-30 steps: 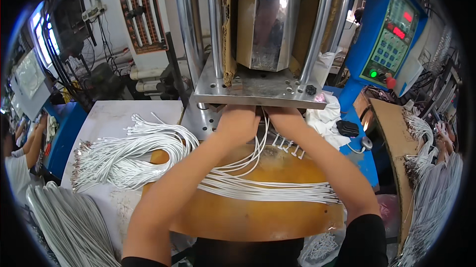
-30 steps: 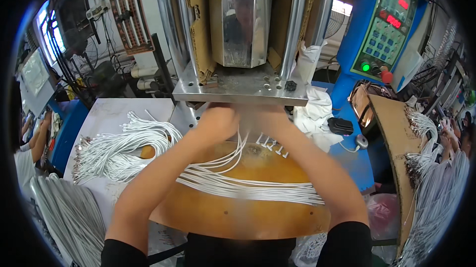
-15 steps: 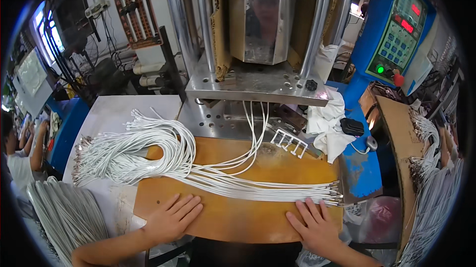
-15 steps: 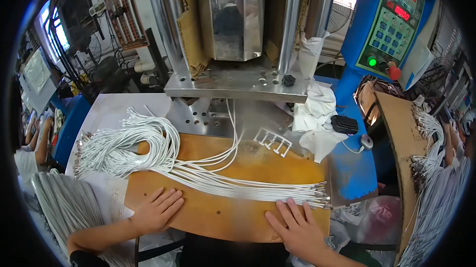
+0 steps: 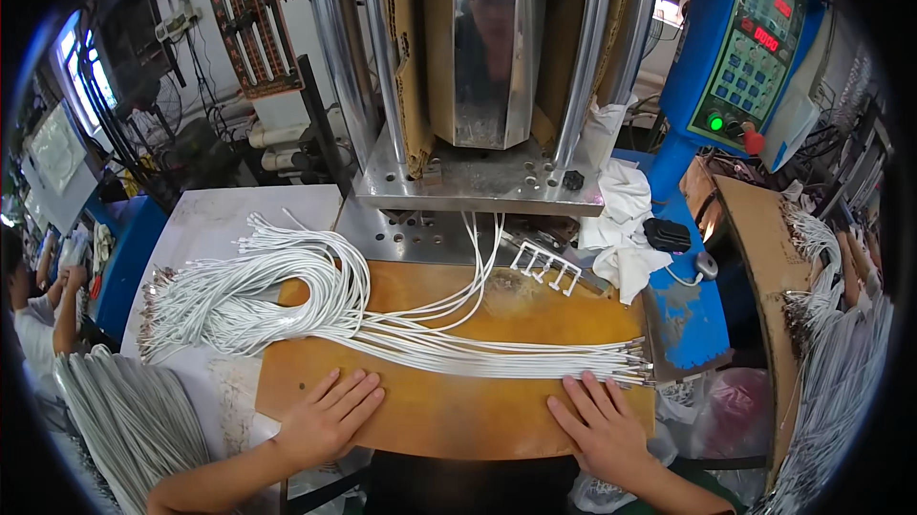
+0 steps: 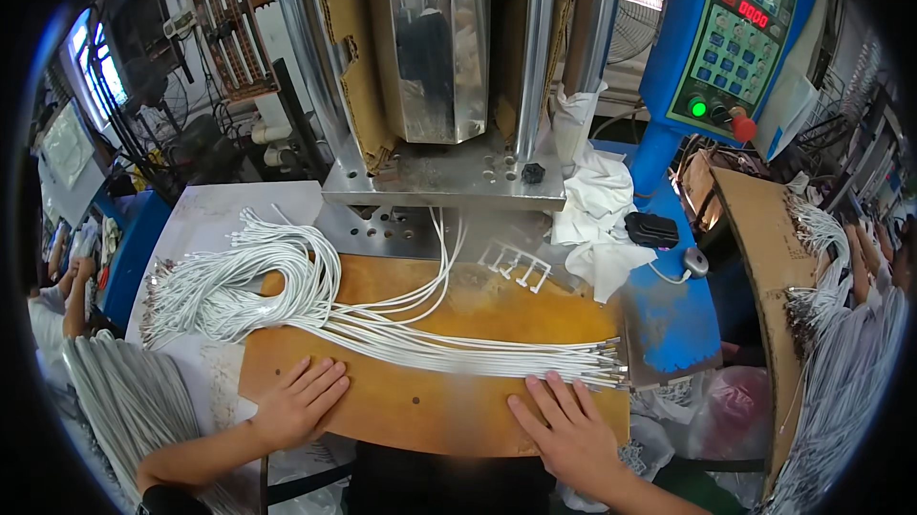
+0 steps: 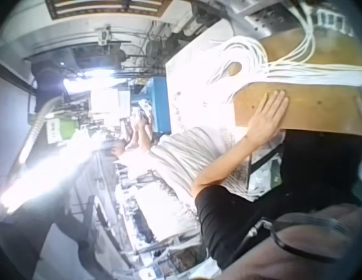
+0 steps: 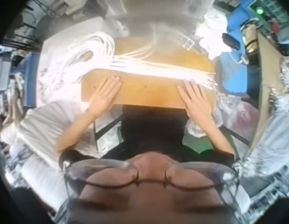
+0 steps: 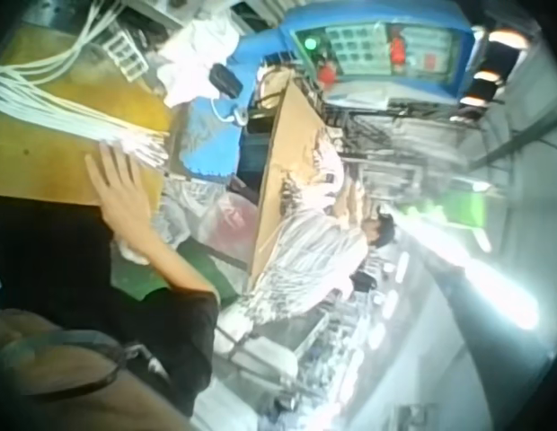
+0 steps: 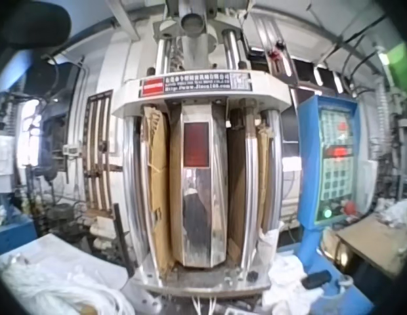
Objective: The person inserts cable ends into a metal holder, places them into a molding machine press, removes the processed cables, and handles bundles of cables by hand.
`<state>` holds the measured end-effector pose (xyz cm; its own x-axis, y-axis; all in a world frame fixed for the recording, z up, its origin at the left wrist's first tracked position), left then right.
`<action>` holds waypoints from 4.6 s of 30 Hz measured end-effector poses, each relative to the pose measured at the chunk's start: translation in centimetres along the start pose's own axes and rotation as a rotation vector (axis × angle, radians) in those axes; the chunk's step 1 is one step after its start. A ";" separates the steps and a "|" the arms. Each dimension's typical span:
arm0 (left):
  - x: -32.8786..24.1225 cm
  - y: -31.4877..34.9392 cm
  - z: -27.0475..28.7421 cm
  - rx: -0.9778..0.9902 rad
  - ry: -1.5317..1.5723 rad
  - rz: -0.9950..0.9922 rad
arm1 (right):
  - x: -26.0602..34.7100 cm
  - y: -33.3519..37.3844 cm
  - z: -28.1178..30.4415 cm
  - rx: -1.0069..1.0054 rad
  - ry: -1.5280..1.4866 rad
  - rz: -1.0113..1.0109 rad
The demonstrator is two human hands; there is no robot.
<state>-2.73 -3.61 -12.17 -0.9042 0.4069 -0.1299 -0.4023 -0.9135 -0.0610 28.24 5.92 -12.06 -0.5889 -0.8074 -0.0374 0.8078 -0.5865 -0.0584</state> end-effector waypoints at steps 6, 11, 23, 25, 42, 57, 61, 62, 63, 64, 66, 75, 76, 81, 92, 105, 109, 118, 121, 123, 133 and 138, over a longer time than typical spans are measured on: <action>-1.2 -0.4 1.8 0.022 0.045 0.030 | 0.4 0.0 1.3 0.045 -0.113 0.015; -4.2 -6.5 2.8 -0.067 0.251 -0.290 | -1.8 -6.7 3.9 -0.193 -0.376 0.027; -4.8 -15.3 -0.7 -0.219 0.213 -0.010 | -11.5 -4.7 9.4 -0.214 -0.227 -0.252; -3.8 -15.5 -0.3 -0.209 0.401 -0.087 | -12.6 -0.7 10.8 0.030 -0.276 -0.388; 0.2 -13.3 2.2 -0.060 1.575 0.189 | -6.0 -7.0 1.3 0.031 -0.184 -0.202; -9.7 -18.0 -3.2 0.623 1.700 -0.020 | -6.0 -5.8 6.6 0.099 -0.664 0.053; -8.0 -16.2 0.2 0.697 1.652 0.028 | -9.4 -3.7 8.4 0.464 -0.277 -0.065; -7.6 -16.2 -0.4 0.691 1.655 0.027 | -9.7 -3.3 9.0 0.428 -0.322 -0.063; -7.5 -16.0 -1.2 0.616 1.631 -0.022 | -9.4 -2.7 9.3 0.390 -0.369 -0.062; -7.3 -16.0 -1.7 0.542 1.605 -0.071 | -9.5 -2.8 8.6 0.251 -0.591 -0.136; -7.9 -17.7 -3.0 0.530 1.658 -0.065 | -6.5 -6.0 7.2 0.219 -0.651 -0.051; -5.1 -20.5 -1.4 0.372 1.735 0.194 | -6.5 -11.1 5.6 -0.037 -0.635 -0.045; -4.3 -20.5 -1.9 0.364 1.739 0.205 | -5.5 -11.5 4.7 0.098 -0.600 0.033; -2.6 -21.3 -3.1 0.224 1.876 0.195 | -9.3 -13.1 2.5 -0.437 0.156 -0.100; -2.6 -21.2 -3.8 0.113 1.796 0.317 | -8.1 -13.3 0.1 -0.129 -0.987 -0.349; -3.6 -21.0 -3.4 0.113 1.676 0.448 | -7.1 -11.7 -1.5 -0.656 -0.798 -0.048; -2.9 -20.5 -3.4 -0.066 1.804 0.427 | -7.9 -11.2 -1.8 -0.270 -1.236 -0.301; -2.9 -20.6 -2.9 0.005 1.740 0.422 | -7.2 -11.3 -1.4 -0.334 -1.133 -0.209; -3.0 -20.3 -2.9 0.046 1.727 0.429 | -6.8 -11.2 -1.0 -0.357 -0.989 -0.144; -3.0 -20.2 -3.2 0.054 1.725 0.436 | -6.6 -11.3 -0.6 -0.398 -0.891 -0.072; -2.4 -19.7 -2.9 -0.138 1.834 0.480 | -8.0 -10.7 -1.4 -0.244 -1.256 -0.368; -2.7 -19.6 -2.7 -0.147 1.705 0.479 | -7.8 -10.7 -0.6 -0.356 -0.960 -0.181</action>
<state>8.01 13.17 -13.32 0.2486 -0.2304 -0.9408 -0.0717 -0.9730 0.2194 24.12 18.53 -11.78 -0.3066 -0.5125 0.8021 0.5637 -0.7768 -0.2808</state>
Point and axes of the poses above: each hand's wrist, its own y-axis away from the middle knuckle, its own z-axis out of the back of the hand, x = y × z, the point moved 5 cm from there along -y, towards the middle knuckle, and after that the axes turned 7 degrees about y, right-handed, at the moved point
